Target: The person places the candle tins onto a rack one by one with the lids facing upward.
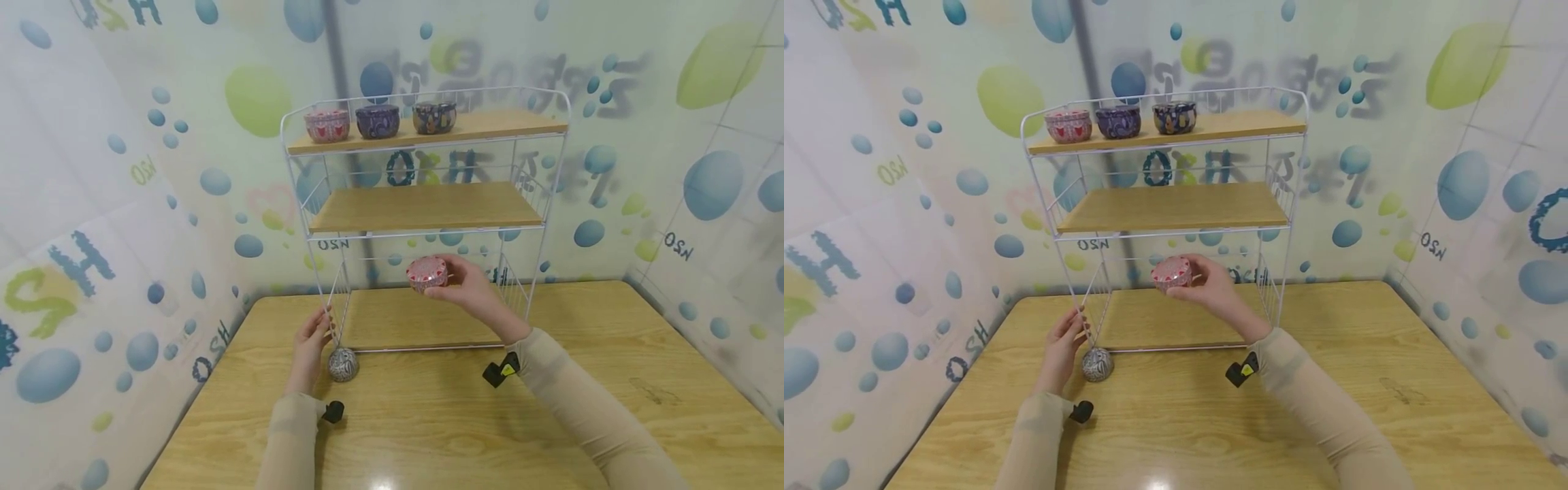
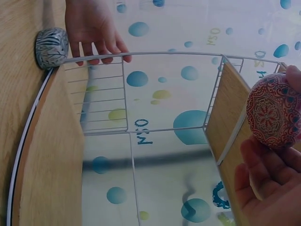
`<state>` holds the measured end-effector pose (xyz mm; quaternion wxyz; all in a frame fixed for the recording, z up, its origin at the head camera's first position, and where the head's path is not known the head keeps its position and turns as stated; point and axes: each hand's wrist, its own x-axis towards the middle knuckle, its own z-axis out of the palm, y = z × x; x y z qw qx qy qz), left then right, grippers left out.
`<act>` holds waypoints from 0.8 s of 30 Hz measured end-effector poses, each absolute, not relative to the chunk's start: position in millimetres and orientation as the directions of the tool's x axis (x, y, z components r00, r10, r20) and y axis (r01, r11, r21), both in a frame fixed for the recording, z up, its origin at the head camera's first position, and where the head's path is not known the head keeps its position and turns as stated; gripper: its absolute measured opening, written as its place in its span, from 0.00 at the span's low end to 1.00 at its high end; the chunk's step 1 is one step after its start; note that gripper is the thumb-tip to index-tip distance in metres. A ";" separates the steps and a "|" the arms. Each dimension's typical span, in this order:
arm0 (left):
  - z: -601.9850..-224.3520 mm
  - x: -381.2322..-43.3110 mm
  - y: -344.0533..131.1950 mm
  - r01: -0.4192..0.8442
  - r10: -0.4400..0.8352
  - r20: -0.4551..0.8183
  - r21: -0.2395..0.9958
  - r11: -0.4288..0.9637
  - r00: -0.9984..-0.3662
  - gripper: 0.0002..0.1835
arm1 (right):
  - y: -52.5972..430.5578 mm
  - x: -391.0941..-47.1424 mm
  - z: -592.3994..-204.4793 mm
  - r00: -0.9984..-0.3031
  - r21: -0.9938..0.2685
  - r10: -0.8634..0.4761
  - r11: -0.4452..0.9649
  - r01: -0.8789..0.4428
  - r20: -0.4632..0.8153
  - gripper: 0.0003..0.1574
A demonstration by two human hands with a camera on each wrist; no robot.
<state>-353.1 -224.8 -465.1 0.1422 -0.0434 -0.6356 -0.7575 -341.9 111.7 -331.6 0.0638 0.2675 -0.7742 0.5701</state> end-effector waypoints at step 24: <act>-464.5 -354.6 -224.6 0.220 -0.175 0.189 0.958 -0.185 -0.966 0.20 | 122.8 -342.2 -293.9 -0.791 -0.789 -0.291 0.156 -0.594 0.538 0.36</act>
